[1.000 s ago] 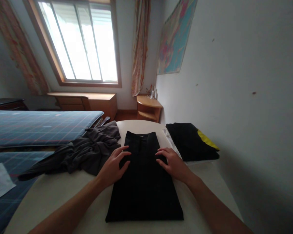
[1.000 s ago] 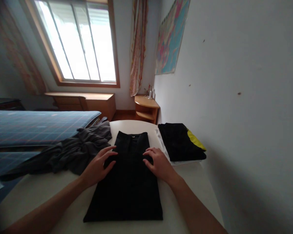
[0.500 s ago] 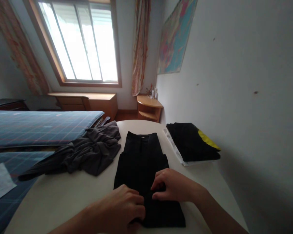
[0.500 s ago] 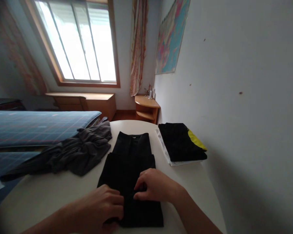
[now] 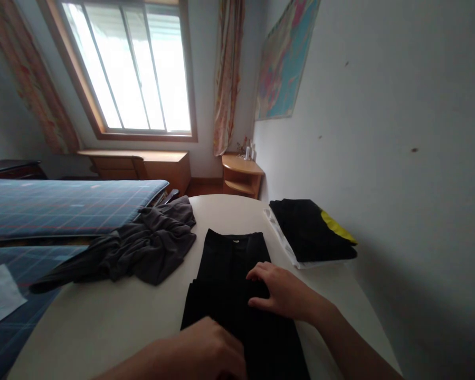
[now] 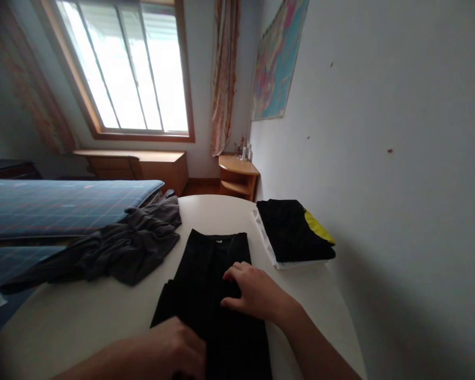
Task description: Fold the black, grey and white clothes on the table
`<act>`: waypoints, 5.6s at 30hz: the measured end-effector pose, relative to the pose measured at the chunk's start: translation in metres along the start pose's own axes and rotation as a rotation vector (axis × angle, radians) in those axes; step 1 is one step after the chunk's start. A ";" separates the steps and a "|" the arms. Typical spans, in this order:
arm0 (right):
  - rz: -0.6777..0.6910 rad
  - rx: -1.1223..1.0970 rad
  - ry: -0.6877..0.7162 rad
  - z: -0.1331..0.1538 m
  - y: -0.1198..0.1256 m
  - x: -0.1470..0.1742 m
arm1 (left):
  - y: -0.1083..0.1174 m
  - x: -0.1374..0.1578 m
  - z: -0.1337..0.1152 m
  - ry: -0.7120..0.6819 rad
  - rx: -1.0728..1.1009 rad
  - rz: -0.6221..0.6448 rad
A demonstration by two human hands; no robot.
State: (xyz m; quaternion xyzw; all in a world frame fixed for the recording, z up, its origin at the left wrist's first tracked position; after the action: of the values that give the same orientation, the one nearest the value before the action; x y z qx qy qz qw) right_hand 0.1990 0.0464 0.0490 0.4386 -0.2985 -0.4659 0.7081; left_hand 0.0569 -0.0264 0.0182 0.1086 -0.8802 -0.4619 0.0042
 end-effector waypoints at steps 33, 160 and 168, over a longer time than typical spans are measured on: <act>-0.328 -0.338 -0.032 -0.026 0.035 -0.007 | 0.121 0.066 0.092 0.459 0.017 -0.901; -0.199 0.015 -0.100 -0.070 -0.004 -0.029 | 0.086 0.066 0.130 0.682 -0.511 -0.623; -0.268 0.009 -0.191 -0.088 -0.003 -0.031 | 0.085 0.070 0.149 0.667 -0.397 -0.637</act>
State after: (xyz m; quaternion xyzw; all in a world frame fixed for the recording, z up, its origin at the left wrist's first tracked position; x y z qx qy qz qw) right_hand 0.2594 0.1043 0.0077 0.4313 -0.3056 -0.5944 0.6061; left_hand -0.0434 0.1281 -0.0043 0.5108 -0.6492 -0.5391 0.1647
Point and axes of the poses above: each hand's wrist, its own x-axis away from the middle knuckle, its own y-axis out of the back of the hand, z = x × y, the point moved 7 cm from there along -x, towards the middle knuckle, and after that the axes turned 5 degrees about -y, right-handed, at the moved point
